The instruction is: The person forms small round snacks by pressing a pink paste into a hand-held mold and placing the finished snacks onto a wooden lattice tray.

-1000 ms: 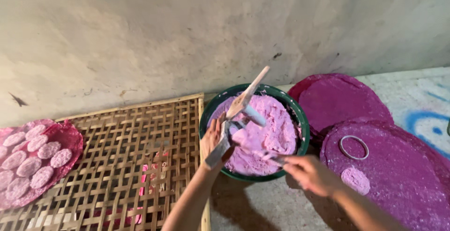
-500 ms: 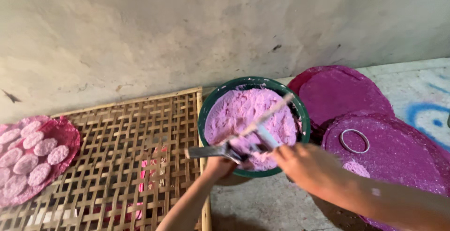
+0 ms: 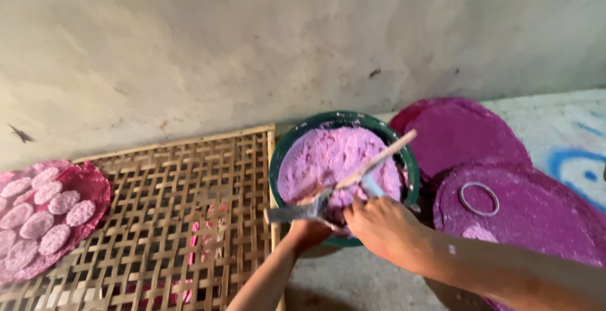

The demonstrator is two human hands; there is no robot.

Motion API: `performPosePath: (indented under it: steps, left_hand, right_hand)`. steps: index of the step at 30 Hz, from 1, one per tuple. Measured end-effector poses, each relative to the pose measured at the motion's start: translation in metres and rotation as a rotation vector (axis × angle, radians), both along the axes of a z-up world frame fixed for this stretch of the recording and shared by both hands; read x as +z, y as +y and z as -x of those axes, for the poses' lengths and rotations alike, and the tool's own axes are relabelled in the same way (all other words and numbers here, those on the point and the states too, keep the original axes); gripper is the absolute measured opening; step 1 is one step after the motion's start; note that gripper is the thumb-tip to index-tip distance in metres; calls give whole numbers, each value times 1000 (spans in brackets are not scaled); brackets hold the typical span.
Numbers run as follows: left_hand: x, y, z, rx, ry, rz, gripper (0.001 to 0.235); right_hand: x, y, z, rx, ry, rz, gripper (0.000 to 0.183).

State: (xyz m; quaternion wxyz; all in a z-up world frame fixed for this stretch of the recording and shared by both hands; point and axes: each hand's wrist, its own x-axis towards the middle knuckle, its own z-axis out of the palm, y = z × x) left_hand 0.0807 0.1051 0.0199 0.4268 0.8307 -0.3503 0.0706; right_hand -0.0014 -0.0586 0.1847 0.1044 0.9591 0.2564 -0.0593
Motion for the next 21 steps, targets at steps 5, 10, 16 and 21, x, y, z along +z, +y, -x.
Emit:
performPosePath:
  steps: [5,10,16,21]
  left_hand:
    - [-17,17,-11,241,91,89,44]
    - [7,7,-14,377,-22,204,44]
    - [56,19,-9,483,5,-94,78]
    - [55,-3,-11,500,-297,-217,77]
  right_hand:
    - [11,-61,20,-168,-53,-367,23]
    - [-50,-36,8,-513,11,-878,40]
    - [-127,-26,40,-144,-258,-1179,35]
    - [-126,-75,21,-636,121,-1280,40]
